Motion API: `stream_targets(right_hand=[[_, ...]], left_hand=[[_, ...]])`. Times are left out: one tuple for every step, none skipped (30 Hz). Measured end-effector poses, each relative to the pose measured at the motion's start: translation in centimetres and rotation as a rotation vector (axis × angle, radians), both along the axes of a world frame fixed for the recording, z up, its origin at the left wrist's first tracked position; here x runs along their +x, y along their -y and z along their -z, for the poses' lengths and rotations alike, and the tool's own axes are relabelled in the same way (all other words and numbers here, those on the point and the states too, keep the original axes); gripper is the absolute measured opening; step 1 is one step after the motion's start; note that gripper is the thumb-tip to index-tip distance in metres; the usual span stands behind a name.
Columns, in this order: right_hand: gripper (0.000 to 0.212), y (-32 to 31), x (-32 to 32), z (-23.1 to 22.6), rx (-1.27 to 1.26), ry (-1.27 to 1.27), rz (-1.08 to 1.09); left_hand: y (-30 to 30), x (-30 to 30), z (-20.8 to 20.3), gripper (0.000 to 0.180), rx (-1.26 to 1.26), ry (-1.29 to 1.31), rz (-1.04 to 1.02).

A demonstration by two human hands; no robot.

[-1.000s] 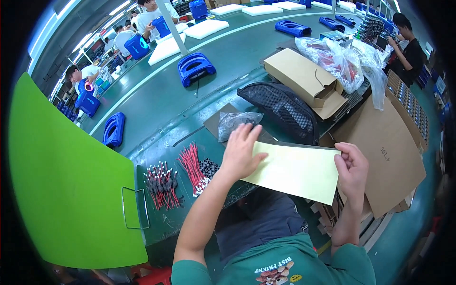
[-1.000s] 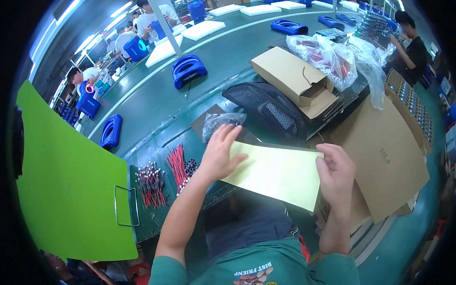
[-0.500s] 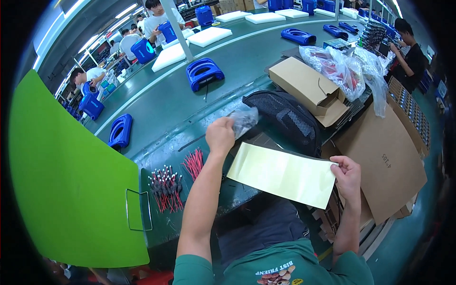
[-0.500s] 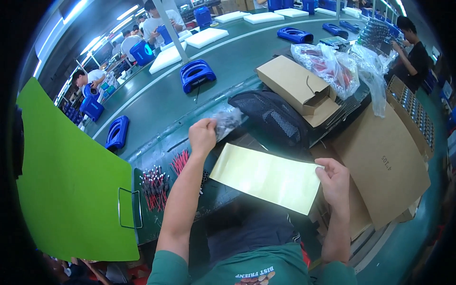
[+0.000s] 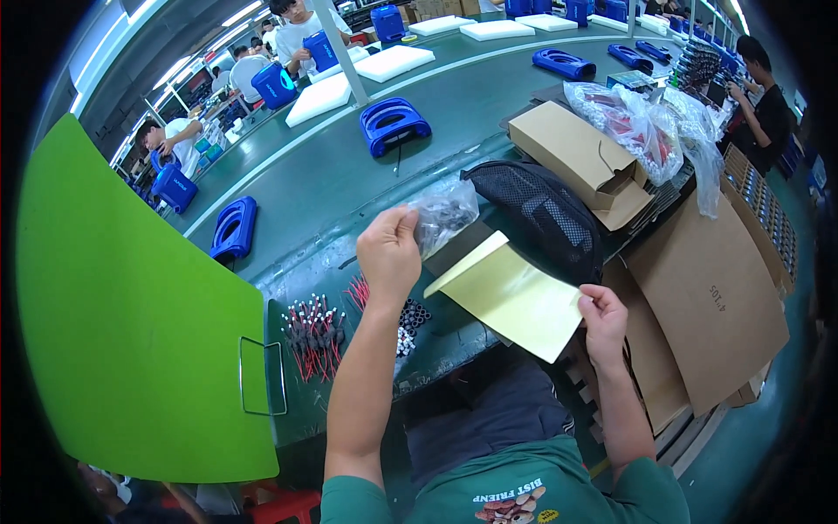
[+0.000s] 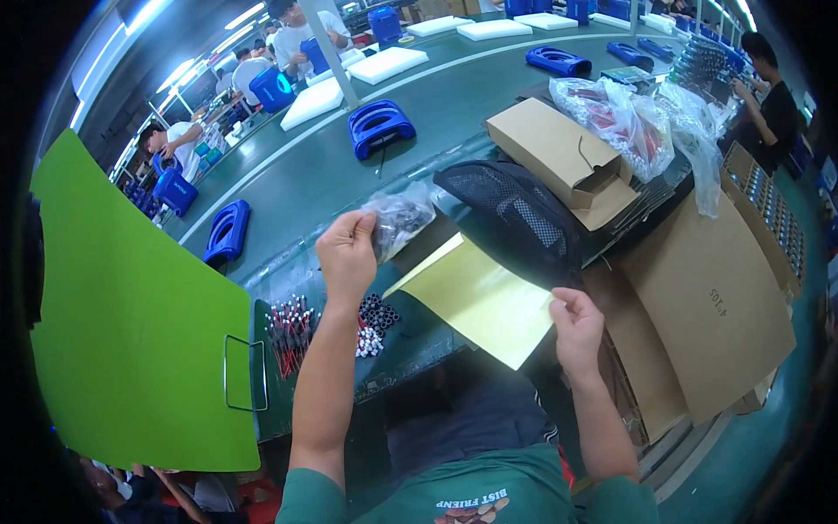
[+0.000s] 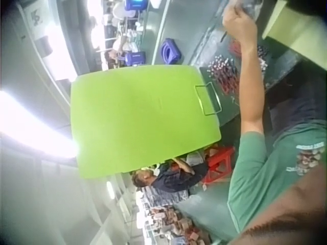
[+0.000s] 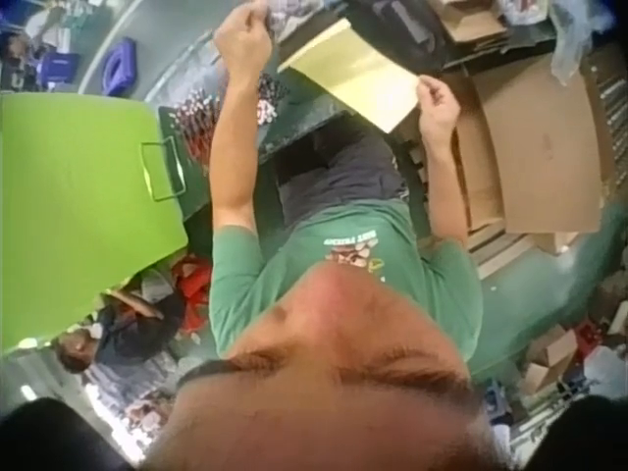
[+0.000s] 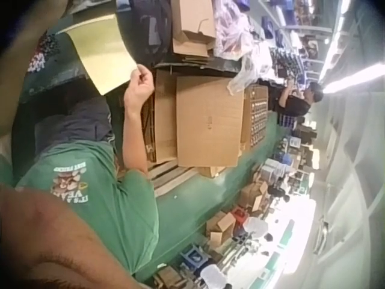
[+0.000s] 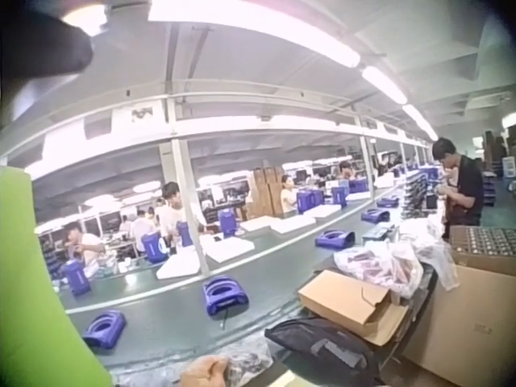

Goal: The person assembles small electronic wire harnesses by inserting red wires into black plastic connectors by hand.

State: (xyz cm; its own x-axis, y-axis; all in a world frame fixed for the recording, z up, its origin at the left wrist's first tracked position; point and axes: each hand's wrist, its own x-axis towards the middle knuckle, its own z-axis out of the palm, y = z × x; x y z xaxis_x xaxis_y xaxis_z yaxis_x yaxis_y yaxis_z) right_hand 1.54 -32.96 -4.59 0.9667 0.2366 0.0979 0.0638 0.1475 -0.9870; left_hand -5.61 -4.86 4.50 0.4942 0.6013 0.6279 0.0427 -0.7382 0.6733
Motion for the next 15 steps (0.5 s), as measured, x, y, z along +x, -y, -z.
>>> stream_targets(right_hand=[[0.016,-0.2,-0.4,-0.3,-0.038,-0.037,-0.031],[0.017,-0.4,-0.8,-0.7,-0.089,-0.025,-0.032],[0.017,-0.2,-0.9,-0.8,-0.090,-0.020,-0.034],[0.017,0.1,-0.9,-0.8,-0.243,0.056,-0.018],[0.018,0.3,-0.9,-0.9,-0.396,0.131,-0.001],[0.019,0.0,-1.3,-1.4,-0.407,0.212,0.041],[0.019,0.1,-1.3,-1.6,-0.407,0.215,0.040],[0.021,0.3,-1.3,-1.7,-0.566,0.478,0.061],[0.023,0.4,-1.4,-2.0,-0.723,0.742,0.082],[0.027,0.2,-1.7,-2.7,-0.844,0.796,0.087],[0.027,-0.2,-1.8,-3.5,-0.843,0.797,0.084],[0.027,-0.6,-1.7,-4.1,-0.901,0.901,0.060],[0.028,-1.0,-1.6,-4.7,-0.960,1.004,0.030],[0.031,-1.6,-1.5,-5.3,-0.952,1.004,-0.042],[0.031,-2.4,-1.2,-5.8,-0.954,1.003,-0.043]], left_hand=[[-0.1,0.1,0.7,0.011,0.009,-0.022,-0.005],[-0.1,0.1,1.4,0.012,0.014,-0.061,-0.019],[-0.2,0.2,1.9,0.012,0.014,-0.056,-0.022],[-0.3,0.3,2.6,0.012,0.038,-0.068,-0.038],[-0.5,0.4,3.2,0.013,0.061,-0.080,-0.053],[-0.5,0.6,3.6,0.013,0.081,-0.087,-0.042],[-0.5,0.6,4.0,0.013,0.081,-0.084,-0.044],[-0.4,0.7,4.5,0.013,0.086,-0.156,-0.045],[-0.2,0.8,4.9,0.013,0.090,-0.228,-0.046],[-0.2,0.9,5.3,0.014,0.093,-0.261,-0.027],[-0.2,0.9,5.5,0.014,0.092,-0.261,-0.030],[0.0,1.1,5.4,0.014,0.116,-0.265,-0.019],[0.2,1.0,5.4,0.014,0.138,-0.271,-0.009],[0.1,1.1,5.3,0.014,0.125,-0.292,-0.005],[0.0,1.1,5.2,0.014,0.123,-0.294,-0.004]])
